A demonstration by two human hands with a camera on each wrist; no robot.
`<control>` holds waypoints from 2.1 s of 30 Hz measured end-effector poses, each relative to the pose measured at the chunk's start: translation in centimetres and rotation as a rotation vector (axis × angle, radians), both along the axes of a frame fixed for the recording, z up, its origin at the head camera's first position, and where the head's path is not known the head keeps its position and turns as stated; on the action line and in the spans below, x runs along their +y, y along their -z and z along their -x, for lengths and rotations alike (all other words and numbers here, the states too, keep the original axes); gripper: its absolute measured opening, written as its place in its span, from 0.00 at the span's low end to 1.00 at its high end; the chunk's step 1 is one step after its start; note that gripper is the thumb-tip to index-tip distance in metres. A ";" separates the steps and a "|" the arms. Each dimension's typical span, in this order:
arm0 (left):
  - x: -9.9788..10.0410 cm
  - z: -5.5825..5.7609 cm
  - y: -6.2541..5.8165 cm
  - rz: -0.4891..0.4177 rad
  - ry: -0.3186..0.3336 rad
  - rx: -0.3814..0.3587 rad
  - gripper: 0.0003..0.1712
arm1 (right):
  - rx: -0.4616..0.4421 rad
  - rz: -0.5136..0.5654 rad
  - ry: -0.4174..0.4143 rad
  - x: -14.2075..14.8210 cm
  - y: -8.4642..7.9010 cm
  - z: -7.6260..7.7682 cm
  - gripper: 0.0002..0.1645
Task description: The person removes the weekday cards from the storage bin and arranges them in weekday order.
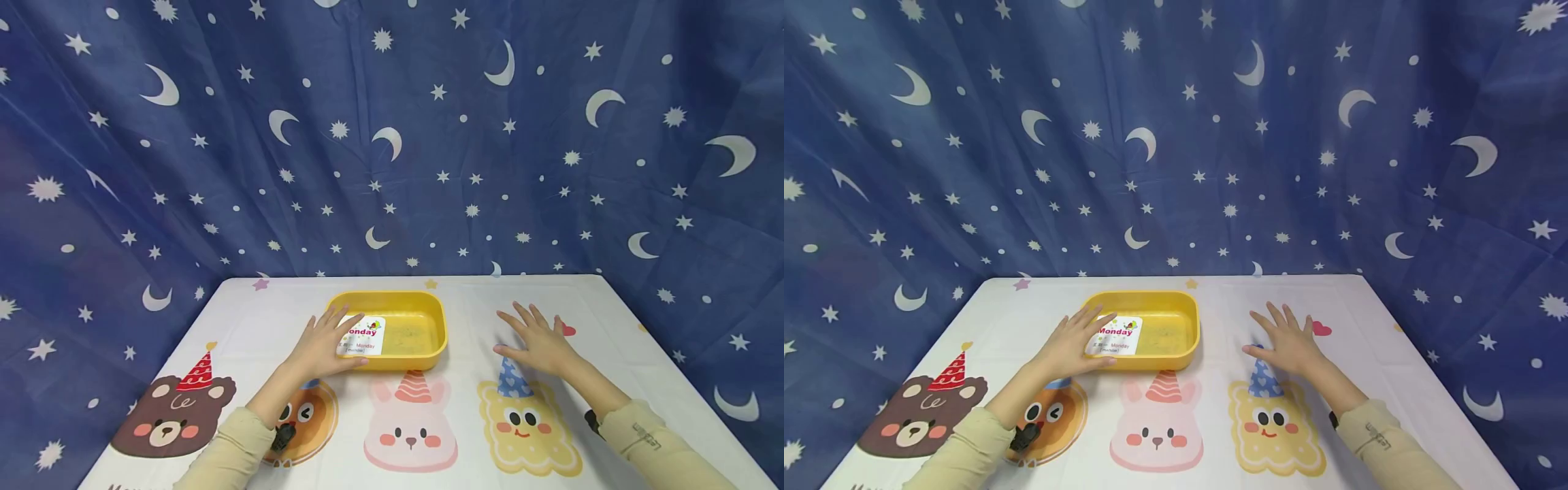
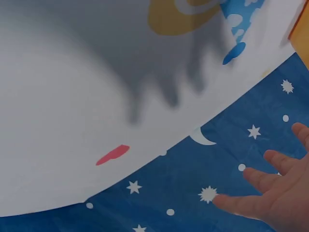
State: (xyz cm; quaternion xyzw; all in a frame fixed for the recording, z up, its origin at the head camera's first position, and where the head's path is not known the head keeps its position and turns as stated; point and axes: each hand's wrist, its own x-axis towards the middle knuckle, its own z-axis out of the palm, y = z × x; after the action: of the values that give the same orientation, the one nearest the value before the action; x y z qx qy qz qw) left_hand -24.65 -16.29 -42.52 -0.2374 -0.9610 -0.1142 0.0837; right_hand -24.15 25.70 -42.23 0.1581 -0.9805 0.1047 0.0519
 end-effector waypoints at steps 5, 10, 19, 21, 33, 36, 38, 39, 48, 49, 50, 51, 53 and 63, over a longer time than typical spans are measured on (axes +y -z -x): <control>0.2 0.2 -0.1 -0.018 0.011 0.017 0.47 | 0.014 0.007 -0.021 -0.1 -0.1 0.0 0.45; 0.3 0.3 -0.1 -0.036 0.026 0.054 0.43 | 0.047 0.019 -0.060 -0.2 -0.1 0.1 0.43; 0.9 0.6 -0.6 -0.041 0.024 0.084 0.35 | 0.073 0.084 -0.072 -0.6 -0.6 0.1 0.41; 0.9 0.6 -0.6 -0.049 0.022 0.095 0.34 | 0.078 0.104 -0.070 -0.7 -0.7 0.2 0.39; 1.2 0.7 -0.6 -0.141 0.039 0.156 0.21 | 0.068 0.163 -0.045 -1.4 -0.7 0.5 0.30; 1.3 0.6 -0.4 -0.166 0.030 0.154 0.20 | 0.053 0.167 -0.038 -1.7 -0.7 0.6 0.29; 1.3 0.5 -0.3 -0.187 0.028 0.155 0.19 | 0.044 0.175 -0.035 -2.0 -0.8 0.6 0.28; 1.3 0.5 -0.2 -0.199 0.028 0.157 0.18 | 0.040 0.181 -0.028 -2.1 -0.8 0.6 0.27; 1.0 0.2 -0.1 -0.286 -0.008 0.138 0.16 | 0.056 0.241 -0.035 -3.9 -1.1 0.9 0.22; 0.9 0.2 -0.1 -0.289 -0.014 0.133 0.16 | 0.055 0.247 -0.040 -4.1 -1.2 1.0 0.22; 0.8 0.1 -0.2 -0.293 -0.020 0.127 0.16 | 0.053 0.254 -0.041 -4.4 -1.3 1.0 0.22; 0.7 0.0 -0.2 -0.295 -0.029 0.120 0.16 | 0.050 0.259 -0.043 -4.6 -1.4 1.0 0.22; 0.4 -0.1 -0.2 -0.293 -0.048 0.110 0.17 | 0.041 0.269 -0.047 -5.1 -1.5 1.1 0.22; -1.4 -0.2 0.5 -0.357 -0.106 0.094 0.22 | 0.028 0.314 -0.089 -7.3 -1.8 1.1 0.19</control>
State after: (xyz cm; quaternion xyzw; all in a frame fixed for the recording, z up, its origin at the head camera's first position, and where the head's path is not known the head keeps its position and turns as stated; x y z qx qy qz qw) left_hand -24.41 -17.68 -43.03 -0.1729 -0.9318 -0.2669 0.1751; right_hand -25.23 18.44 -40.47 0.1926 -0.9433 0.2565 0.0851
